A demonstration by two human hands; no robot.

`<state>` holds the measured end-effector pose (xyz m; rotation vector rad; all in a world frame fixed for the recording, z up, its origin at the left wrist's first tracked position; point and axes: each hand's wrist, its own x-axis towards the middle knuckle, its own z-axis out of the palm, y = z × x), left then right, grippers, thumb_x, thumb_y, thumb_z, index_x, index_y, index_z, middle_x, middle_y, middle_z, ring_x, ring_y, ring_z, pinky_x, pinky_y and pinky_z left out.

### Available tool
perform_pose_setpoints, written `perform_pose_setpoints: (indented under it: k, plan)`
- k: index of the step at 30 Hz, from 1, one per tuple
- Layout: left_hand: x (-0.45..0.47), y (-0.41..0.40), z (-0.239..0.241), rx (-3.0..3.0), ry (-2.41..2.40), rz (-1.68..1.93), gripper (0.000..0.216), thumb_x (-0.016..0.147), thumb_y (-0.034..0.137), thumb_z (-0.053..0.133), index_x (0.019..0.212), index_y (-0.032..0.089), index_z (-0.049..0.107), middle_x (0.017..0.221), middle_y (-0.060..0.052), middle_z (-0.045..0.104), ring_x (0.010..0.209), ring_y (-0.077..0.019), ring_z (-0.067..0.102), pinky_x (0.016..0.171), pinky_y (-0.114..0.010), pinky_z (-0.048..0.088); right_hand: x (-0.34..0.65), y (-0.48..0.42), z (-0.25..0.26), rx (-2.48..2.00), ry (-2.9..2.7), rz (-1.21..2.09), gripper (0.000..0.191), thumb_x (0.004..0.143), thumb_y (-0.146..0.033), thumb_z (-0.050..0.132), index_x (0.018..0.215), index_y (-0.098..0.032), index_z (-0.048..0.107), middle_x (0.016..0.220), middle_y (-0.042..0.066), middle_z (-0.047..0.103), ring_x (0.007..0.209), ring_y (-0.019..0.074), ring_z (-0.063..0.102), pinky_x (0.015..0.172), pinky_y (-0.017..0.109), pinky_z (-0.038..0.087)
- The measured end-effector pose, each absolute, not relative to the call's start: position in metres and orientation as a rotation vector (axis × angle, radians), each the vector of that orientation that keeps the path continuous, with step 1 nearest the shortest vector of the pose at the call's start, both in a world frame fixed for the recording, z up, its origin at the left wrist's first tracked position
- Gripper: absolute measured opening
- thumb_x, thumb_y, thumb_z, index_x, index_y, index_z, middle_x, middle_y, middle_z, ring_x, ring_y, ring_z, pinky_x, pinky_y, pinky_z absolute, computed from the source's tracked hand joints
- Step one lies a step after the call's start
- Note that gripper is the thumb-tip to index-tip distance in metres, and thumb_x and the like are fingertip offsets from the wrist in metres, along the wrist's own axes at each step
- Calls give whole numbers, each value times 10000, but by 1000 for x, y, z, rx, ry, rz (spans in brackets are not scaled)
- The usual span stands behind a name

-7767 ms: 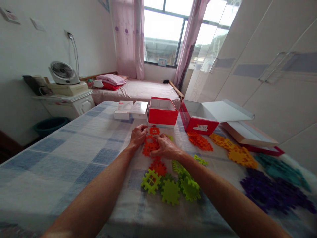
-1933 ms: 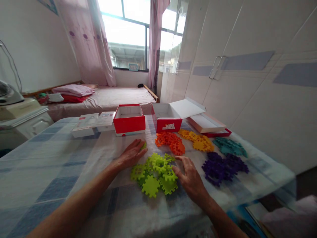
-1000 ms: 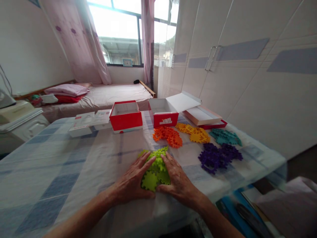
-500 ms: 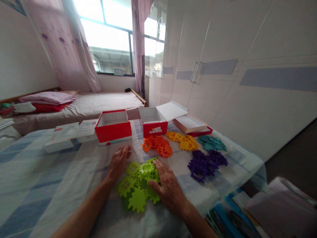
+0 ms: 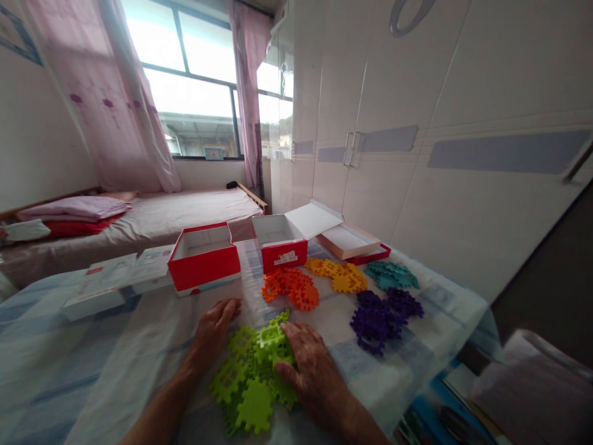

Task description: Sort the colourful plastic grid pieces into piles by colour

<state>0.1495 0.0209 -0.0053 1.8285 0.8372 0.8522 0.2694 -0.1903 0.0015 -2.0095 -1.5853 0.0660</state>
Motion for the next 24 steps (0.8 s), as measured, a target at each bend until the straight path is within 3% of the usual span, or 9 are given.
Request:
perform_pose_setpoints:
  k: [24]
  plan:
    - [149,23,-7,1791,819,862,447,740,563,528,888,168,674,932,-71,723,879,-252,683,837,-374,523,270,-190,-2,-2022,-1631,46,630,897,-522,403,1374,-110,411,1362,134,487,1289,261,405,1094,454,315]
